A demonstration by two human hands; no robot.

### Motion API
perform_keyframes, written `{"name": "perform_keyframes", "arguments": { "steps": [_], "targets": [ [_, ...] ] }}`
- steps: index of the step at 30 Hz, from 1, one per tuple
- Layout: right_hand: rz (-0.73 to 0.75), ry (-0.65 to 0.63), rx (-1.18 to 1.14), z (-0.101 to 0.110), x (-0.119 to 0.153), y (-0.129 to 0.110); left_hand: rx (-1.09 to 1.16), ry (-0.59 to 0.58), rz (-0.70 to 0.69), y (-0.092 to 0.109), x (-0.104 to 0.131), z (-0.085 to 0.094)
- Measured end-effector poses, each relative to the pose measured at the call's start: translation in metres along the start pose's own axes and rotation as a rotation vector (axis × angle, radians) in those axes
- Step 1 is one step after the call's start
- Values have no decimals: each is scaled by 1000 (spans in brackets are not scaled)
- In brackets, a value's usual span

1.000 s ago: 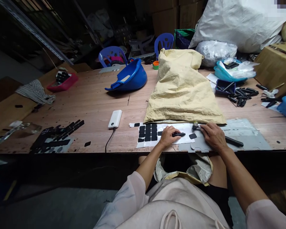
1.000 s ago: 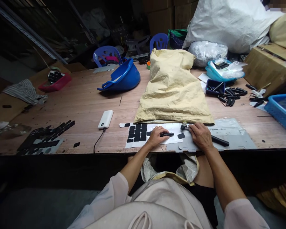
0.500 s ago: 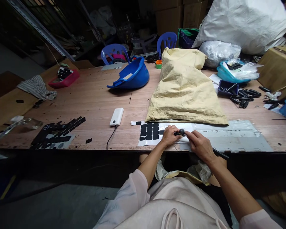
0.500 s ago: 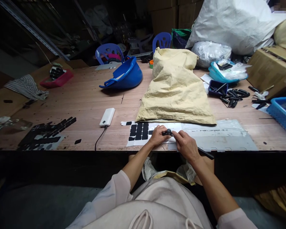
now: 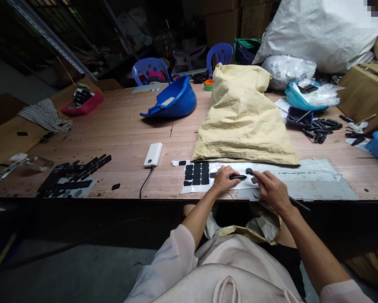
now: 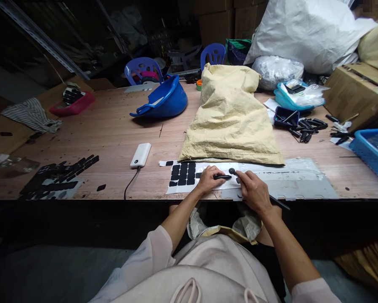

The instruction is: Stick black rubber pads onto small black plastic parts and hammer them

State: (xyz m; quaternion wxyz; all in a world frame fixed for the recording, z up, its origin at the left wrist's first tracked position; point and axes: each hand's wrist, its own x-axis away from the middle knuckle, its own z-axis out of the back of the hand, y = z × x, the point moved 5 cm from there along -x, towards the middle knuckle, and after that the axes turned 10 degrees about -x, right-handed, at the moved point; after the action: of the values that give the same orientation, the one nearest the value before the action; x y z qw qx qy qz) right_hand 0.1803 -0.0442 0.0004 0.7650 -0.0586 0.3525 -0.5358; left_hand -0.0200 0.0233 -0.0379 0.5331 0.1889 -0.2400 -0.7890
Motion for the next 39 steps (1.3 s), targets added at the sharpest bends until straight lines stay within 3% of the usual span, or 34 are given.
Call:
{"name": "perform_keyframes", "arguments": {
  "steps": [3, 10, 22, 26, 30, 32, 36, 39],
  "targets": [
    [-15, 57, 56, 9, -6, 24, -13, -8, -9, 0, 0, 0],
    [73, 17, 162, 13, -9, 69, -31, 8, -49, 1, 1, 0],
    [12, 20, 151, 10, -8, 73, -63, 32, -26, 4, 3, 2],
    [9, 25, 158, 10, -8, 72, -35, 76, -142, 23, 33, 2],
    [11, 22, 162, 9, -8, 72, 117, -103, -326, 42, 91, -26],
    [13, 21, 169, 9, -8, 73, 142, -197, -331, 40, 114, -47],
    [12, 25, 181, 8, -7, 73, -12, -335, -88, 12, 130, -82],
    [14, 37, 186, 8, -7, 74, -149, -494, 26, -1, 131, -90]
  ]
}}
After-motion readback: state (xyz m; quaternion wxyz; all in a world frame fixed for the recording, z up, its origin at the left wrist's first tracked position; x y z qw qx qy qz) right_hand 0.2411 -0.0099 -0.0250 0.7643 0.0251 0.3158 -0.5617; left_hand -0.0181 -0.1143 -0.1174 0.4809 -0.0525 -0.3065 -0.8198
